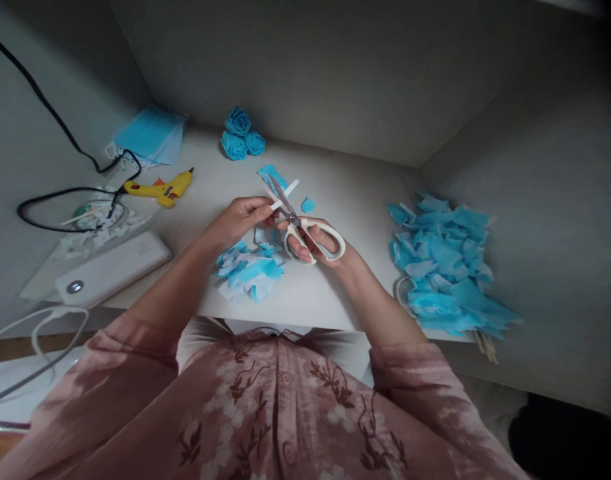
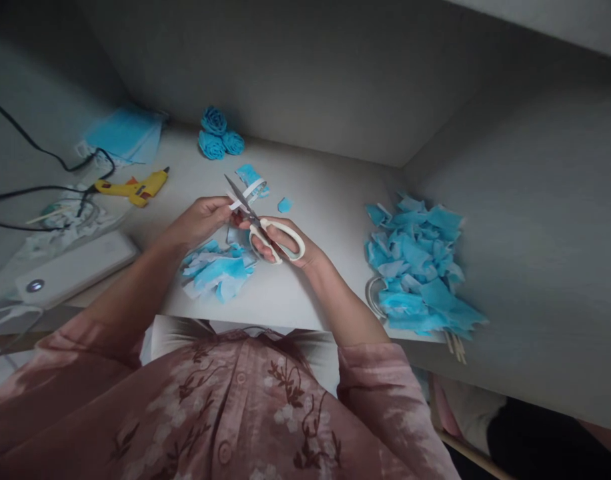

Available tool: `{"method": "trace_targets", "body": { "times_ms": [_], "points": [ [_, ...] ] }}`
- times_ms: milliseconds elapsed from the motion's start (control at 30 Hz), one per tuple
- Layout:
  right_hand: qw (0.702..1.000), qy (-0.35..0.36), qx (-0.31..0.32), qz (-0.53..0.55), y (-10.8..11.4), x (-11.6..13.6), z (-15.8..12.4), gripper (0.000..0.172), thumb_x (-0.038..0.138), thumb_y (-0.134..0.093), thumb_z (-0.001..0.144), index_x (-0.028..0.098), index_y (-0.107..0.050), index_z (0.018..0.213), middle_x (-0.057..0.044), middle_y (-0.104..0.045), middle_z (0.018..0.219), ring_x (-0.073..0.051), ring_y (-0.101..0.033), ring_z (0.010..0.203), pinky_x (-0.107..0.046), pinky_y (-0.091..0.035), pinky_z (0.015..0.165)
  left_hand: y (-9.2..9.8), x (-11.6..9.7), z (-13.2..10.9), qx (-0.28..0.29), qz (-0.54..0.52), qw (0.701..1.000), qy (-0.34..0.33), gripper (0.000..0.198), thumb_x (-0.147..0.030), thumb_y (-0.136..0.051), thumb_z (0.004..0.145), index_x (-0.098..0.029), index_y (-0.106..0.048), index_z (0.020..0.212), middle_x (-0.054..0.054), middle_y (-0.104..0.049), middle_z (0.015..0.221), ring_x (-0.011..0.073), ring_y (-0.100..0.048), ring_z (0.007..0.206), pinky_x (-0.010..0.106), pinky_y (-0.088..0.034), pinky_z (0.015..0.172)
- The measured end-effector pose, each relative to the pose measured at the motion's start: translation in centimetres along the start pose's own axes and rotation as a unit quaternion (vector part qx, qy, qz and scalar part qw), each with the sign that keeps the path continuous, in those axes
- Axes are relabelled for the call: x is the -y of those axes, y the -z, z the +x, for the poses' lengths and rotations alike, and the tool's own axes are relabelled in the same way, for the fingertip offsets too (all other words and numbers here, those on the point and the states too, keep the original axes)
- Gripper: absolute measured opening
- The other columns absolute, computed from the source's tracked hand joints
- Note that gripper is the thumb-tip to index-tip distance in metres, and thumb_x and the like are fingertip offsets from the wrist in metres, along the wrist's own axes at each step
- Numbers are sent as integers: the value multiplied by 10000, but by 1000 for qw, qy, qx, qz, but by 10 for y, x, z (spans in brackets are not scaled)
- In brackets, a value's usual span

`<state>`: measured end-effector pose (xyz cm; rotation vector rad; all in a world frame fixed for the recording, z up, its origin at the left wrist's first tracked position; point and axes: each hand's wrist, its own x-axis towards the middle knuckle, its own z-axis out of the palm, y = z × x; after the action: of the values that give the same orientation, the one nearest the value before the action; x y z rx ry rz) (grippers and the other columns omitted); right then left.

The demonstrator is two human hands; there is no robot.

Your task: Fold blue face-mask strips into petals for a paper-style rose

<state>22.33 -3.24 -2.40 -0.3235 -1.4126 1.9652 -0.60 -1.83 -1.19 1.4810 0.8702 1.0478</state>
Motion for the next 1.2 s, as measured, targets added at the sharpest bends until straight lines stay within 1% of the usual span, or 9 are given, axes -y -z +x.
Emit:
{"method": "trace_targets", "body": {
  "times_ms": [233, 467, 533, 633, 733, 833, 967, 1067, 1200],
  "points": [
    [999, -20, -28, -8, -1, 0, 1, 629, 698, -742, 847, 129, -704, 1113, 57, -554, 670, -24, -397, 420, -161, -324, 353, 2, 13, 0, 41, -44, 998, -14, 495, -647, -691, 917, -160, -776, 936, 61, -734, 905, 164, -649, 845, 305, -493, 839],
    [999, -18, -47, 20, 3, 3, -1, 624, 716, -757, 820, 135, -711, 1043, 59, -534, 678, -18, -357, 437, -156, -308, 348, 1, 5, 0, 88, -77, 993, -3, 421, -575, -749, 905, -158, -757, 964, 55, -725, 914, 153, -653, 821, 289, -511, 812],
    [999, -20, -33, 10, 1, 3, -1, 594, 685, -750, 848, 136, -709, 1070, 51, -549, 694, -18, -380, 443, -155, -313, 361, 0, 2, 1, 66, -55, 996, -8, 424, -573, -763, 886, -150, -740, 865, 39, -696, 818, 135, -621, 747, 268, -493, 751],
    [999, -39, -13, -13, -3, 3, -2, 604, 655, -760, 857, 134, -694, 1155, 30, -591, 735, -29, -451, 468, -161, -337, 392, -2, 0, 3, 2, -40, 999, -5, 479, -607, -784, 823, -152, -688, 710, 13, -619, 667, 114, -547, 625, 254, -446, 645],
    [998, -49, -12, -31, -5, 3, -2, 636, 646, -785, 838, 138, -677, 1205, 16, -617, 783, -41, -507, 514, -170, -361, 428, -5, -3, 4, -52, -24, 998, 8, 472, -596, -816, 735, -165, -649, 637, 5, -587, 613, 110, -509, 578, 258, -425, 602],
    [998, -39, -5, -58, -7, 7, -1, 621, 625, -796, 838, 138, -672, 1203, 8, -623, 819, -51, -532, 568, -183, -391, 481, -7, -8, 4, -73, -5, 997, 15, 423, -547, -814, 691, -174, -633, 605, -4, -564, 579, 106, -482, 558, 256, -405, 578],
    [992, -55, 32, -108, -13, 13, 0, 580, 523, -863, 809, 150, -679, 1213, 27, -592, 814, -58, -510, 644, -183, -392, 551, -6, -8, 5, -114, 24, 993, 24, 327, -448, -763, 733, -172, -650, 598, -14, -543, 547, 100, -454, 539, 248, -364, 552],
    [987, -75, 53, -133, -15, 16, -1, 594, 517, -889, 777, 152, -690, 1201, 12, -597, 841, -82, -521, 732, -190, -401, 601, -4, -5, 7, -149, 13, 989, 14, 346, -445, -726, 799, -169, -652, 605, -6, -548, 559, 102, -469, 546, 250, -361, 555],
    [990, -57, 22, -124, -10, 19, -4, 626, 614, -796, 843, 136, -679, 1230, -4, -601, 862, -77, -522, 675, -213, -407, 574, -1, -1, 8, -150, -76, 986, 8, 380, -486, -723, 858, -162, -667, 666, 18, -599, 634, 110, -521, 577, 248, -406, 578]
  ]
}}
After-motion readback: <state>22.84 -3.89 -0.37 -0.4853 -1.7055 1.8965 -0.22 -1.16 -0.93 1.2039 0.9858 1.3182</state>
